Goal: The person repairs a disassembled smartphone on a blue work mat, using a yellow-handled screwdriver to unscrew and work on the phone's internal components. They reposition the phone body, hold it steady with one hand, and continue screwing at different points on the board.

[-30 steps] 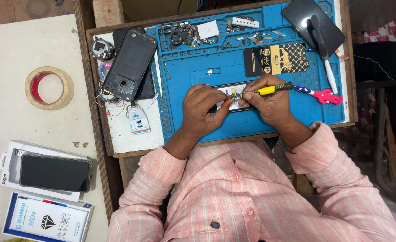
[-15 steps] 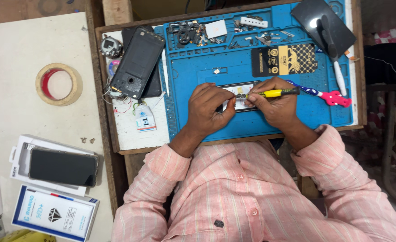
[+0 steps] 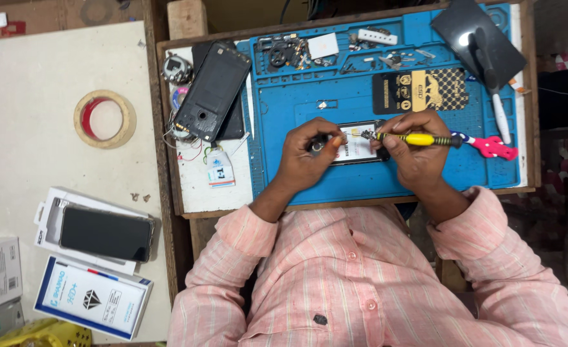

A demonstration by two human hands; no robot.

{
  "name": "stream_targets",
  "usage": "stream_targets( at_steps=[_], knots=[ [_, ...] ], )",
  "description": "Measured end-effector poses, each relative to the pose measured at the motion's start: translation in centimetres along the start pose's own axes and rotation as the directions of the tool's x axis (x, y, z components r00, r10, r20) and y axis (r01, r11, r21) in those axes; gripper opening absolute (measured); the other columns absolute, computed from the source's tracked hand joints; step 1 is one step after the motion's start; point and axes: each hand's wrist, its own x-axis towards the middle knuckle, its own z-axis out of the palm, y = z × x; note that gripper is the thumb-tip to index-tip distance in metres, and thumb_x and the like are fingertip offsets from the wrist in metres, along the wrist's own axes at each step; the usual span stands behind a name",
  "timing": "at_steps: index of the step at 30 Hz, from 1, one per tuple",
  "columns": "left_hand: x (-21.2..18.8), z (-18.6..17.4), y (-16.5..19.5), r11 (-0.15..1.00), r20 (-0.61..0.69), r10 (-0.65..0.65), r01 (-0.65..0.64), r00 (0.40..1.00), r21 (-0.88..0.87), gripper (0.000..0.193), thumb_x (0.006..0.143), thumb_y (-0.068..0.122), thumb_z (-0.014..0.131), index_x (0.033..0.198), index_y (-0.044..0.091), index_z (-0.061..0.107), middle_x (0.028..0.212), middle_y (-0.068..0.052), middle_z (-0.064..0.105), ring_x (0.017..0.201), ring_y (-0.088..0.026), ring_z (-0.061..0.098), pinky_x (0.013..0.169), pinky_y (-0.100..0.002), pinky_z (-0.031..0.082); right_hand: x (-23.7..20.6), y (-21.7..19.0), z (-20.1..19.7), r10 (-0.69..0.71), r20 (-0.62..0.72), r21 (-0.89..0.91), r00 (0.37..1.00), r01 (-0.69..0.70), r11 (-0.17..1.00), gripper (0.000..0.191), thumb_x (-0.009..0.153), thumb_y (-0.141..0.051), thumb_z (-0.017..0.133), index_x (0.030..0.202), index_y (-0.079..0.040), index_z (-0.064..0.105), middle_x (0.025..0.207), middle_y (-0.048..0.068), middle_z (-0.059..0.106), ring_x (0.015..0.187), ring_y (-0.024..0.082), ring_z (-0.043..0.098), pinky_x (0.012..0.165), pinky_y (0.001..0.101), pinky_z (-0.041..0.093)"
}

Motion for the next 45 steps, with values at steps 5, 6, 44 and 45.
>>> stream_targets(
  at_steps=[5,6,44,45],
  knots=[
    [-0.3,-0.5,-1.9,0.927,0.115,-0.017,0.059,0.993,-0.37,0.008,0.105,0.007,0.065,0.111,0.002,0.064,0.104,-0.007,0.07,0.098,-0.014,0.069,0.089,-0.031,0.058,-0.7,-2.5,0.8,-0.124,0.073,-0.162,0.99,0.134,0.978,0.036,0.101,-0.006,0.072,0.119,-0.005,0.041,0.114,0.019,0.066,0.098,0.017,0.07,0.087,0.0272,0.06],
    [-0.3,-0.7,-2.1,0.917,0.127,-0.009,0.059,0.992,-0.394,0.007,0.105,0.007,0.065,0.11,0.002,0.064,0.104,-0.007,0.069,0.098,-0.014,0.069,0.09,-0.032,0.058,-0.5,-2.7,1.1,-0.136,0.081,-0.173,0.987,0.148,0.974,0.036,0.1,-0.005,0.073,0.118,-0.004,0.042,0.113,0.02,0.066,0.099,0.018,0.07,0.086,0.0268,0.06],
    [-0.1,-1.2,-1.4,0.859,0.237,-0.084,0.191,0.968,-0.476,0.011,0.101,0.009,0.069,0.105,0.001,0.063,0.101,-0.009,0.069,0.093,-0.014,0.07,0.086,-0.032,0.06,0.6,-4.0,1.6,-0.183,0.229,-0.289,0.956,0.246,0.925,0.031,0.088,0.0,0.076,0.108,-0.001,0.053,0.103,0.021,0.072,0.093,0.02,0.074,0.082,0.0294,0.061],
    [-0.1,-1.2,-1.4,0.868,0.228,-0.086,0.185,0.97,-0.461,0.01,0.101,0.008,0.069,0.105,0.001,0.064,0.101,-0.009,0.069,0.093,-0.013,0.07,0.086,-0.031,0.06,0.7,-4.0,1.5,-0.182,0.241,-0.287,0.953,0.249,0.925,0.031,0.088,0.001,0.076,0.108,-0.001,0.053,0.103,0.021,0.072,0.094,0.021,0.075,0.082,0.0301,0.061]
  ],
)
